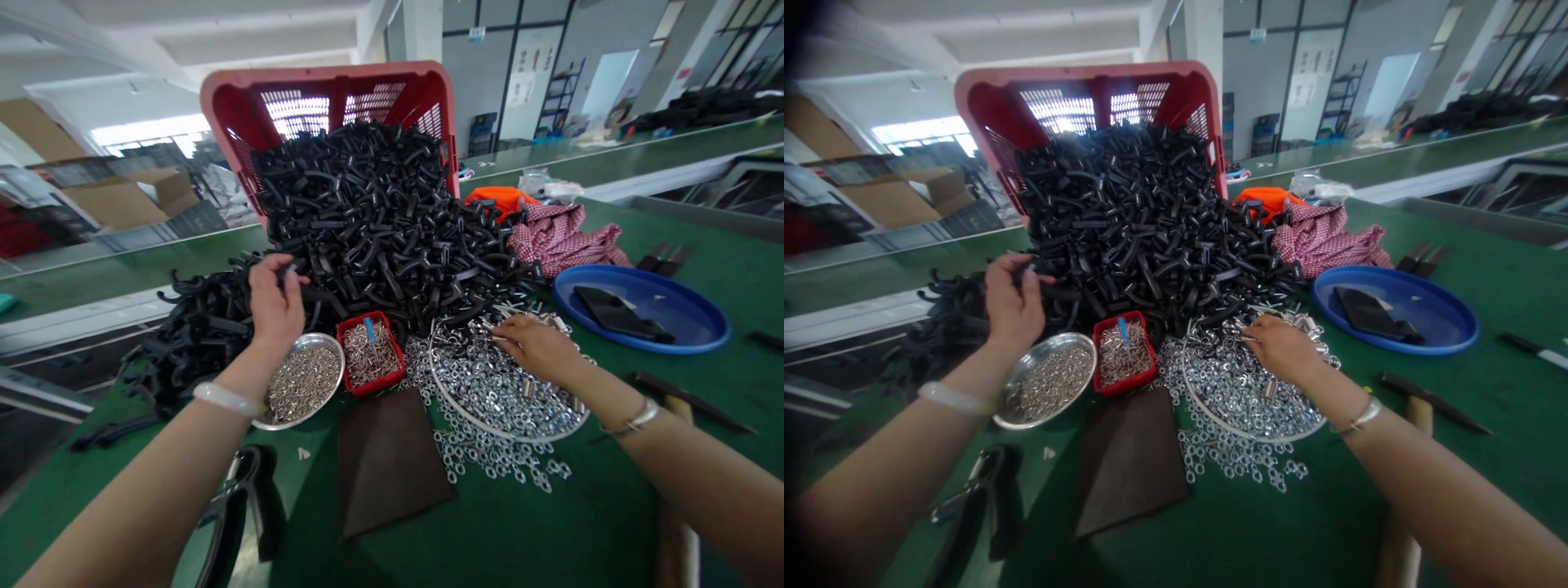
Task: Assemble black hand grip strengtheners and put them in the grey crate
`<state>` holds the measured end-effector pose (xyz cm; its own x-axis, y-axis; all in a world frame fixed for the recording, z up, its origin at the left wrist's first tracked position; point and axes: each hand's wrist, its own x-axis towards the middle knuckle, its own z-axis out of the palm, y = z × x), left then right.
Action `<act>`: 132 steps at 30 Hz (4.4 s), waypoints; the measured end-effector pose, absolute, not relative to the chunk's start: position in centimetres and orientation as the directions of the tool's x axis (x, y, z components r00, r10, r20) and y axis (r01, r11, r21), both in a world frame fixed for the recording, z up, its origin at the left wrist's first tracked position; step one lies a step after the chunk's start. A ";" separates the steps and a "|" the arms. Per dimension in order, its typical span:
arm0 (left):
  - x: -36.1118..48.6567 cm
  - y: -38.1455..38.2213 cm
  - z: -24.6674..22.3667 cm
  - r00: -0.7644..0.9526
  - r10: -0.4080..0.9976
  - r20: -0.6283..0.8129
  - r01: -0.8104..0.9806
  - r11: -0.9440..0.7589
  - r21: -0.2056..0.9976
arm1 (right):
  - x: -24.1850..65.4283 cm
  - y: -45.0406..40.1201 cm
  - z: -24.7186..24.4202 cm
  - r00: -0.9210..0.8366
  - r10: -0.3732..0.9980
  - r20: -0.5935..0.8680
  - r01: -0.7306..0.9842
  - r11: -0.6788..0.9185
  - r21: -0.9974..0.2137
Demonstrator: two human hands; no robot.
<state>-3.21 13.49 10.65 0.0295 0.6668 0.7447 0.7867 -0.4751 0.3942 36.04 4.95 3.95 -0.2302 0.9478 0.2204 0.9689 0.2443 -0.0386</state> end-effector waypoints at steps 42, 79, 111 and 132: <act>11.1 5.1 1.6 0.418 0.901 -0.117 0.906 -0.404 0.125 | 32.0 -3.3 3.9 -0.082 0.961 -0.265 -0.441 -0.274 -0.855; 10.4 -1.1 3.7 0.211 0.872 -0.442 -0.495 0.485 0.721 | 25.1 -2.5 3.6 -0.015 1.000 0.012 -0.231 0.008 -0.973; 6.8 -1.8 2.6 0.720 0.582 -0.378 -0.483 0.811 0.330 | 22.9 -0.8 8.2 -0.373 0.867 0.329 0.141 0.404 -0.904; 4.8 -1.3 2.4 0.686 0.656 -0.315 -0.626 0.753 0.203 | 25.1 4.5 3.4 -0.449 0.870 0.206 0.756 0.492 -0.431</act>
<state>4.81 -1.35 2.35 0.6863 0.6557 -0.3147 -0.6262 0.7528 0.2030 25.12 4.51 3.42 -0.4485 0.8696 0.2065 0.7559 0.4924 -0.4314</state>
